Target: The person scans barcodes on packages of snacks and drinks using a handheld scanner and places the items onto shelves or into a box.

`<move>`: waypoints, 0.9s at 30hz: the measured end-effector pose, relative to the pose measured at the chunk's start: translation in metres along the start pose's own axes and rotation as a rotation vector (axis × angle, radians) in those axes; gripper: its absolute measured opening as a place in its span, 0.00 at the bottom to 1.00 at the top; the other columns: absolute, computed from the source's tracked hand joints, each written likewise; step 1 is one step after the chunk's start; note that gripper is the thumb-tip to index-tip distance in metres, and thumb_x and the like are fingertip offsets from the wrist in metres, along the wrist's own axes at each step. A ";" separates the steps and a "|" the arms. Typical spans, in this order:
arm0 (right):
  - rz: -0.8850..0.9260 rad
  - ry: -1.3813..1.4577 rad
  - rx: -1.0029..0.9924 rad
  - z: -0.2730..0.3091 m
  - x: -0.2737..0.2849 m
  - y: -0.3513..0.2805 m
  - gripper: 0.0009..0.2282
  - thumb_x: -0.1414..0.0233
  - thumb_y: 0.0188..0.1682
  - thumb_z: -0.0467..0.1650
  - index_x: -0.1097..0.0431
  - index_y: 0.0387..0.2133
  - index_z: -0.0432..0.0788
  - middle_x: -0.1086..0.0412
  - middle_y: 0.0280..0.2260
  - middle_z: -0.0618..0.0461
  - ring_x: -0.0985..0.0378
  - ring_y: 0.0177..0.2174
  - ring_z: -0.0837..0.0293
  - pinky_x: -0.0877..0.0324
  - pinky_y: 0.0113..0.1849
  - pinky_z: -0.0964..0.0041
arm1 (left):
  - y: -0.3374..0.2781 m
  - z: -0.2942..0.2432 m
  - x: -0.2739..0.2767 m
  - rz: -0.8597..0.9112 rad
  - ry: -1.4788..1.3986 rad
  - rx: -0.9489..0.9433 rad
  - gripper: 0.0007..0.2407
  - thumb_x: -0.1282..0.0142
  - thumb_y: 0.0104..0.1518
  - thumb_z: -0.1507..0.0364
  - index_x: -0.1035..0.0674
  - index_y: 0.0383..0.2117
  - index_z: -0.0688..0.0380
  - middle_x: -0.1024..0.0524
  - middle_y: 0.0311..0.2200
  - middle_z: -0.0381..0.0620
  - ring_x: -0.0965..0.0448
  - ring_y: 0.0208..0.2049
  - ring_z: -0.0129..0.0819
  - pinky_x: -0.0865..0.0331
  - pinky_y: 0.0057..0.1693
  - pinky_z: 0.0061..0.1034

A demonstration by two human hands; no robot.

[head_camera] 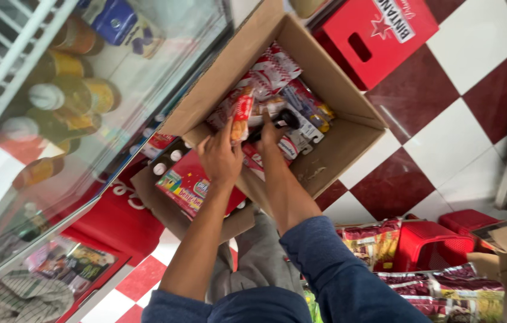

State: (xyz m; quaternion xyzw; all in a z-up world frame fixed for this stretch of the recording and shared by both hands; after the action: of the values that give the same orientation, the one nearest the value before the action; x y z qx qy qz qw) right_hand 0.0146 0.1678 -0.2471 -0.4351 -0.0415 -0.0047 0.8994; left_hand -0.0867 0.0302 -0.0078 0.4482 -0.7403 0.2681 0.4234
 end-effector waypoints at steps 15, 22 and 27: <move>0.169 -0.390 0.457 0.071 0.019 -0.024 0.39 0.30 0.33 0.28 0.44 0.60 0.41 0.33 0.54 0.46 0.31 0.53 0.52 0.36 0.55 0.57 | 0.001 0.002 0.007 -0.086 -0.111 -0.030 0.24 0.39 0.55 0.72 0.27 0.62 0.51 0.19 0.48 0.45 0.20 0.47 0.38 0.38 0.57 0.36; 0.338 -0.422 0.493 0.143 0.045 -0.108 0.31 0.29 0.38 0.25 0.37 0.54 0.33 0.27 0.48 0.44 0.25 0.47 0.50 0.29 0.51 0.58 | -0.001 0.014 0.017 -0.146 -0.389 0.009 0.17 0.38 0.59 0.69 0.21 0.55 0.54 0.17 0.43 0.49 0.18 0.43 0.44 0.31 0.54 0.37; 0.763 -0.105 0.335 0.183 0.054 -0.185 0.27 0.34 0.40 0.18 0.33 0.56 0.32 0.27 0.51 0.43 0.23 0.49 0.51 0.26 0.53 0.55 | -0.018 0.042 0.035 0.009 -1.039 0.163 0.14 0.43 0.67 0.67 0.22 0.54 0.61 0.18 0.46 0.45 0.19 0.48 0.31 0.28 0.56 0.29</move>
State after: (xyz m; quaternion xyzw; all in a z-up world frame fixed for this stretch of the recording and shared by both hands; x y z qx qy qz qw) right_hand 0.0471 0.1975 0.0150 -0.2666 0.0768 0.3575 0.8917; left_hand -0.0951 -0.0264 0.0023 0.5504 -0.8312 0.0693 -0.0369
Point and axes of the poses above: each hand's wrist, its own y-axis towards the middle knuckle, its own x-axis out of the back of the hand, z = x × y, the point moved 7 cm from there along y, towards the middle knuckle
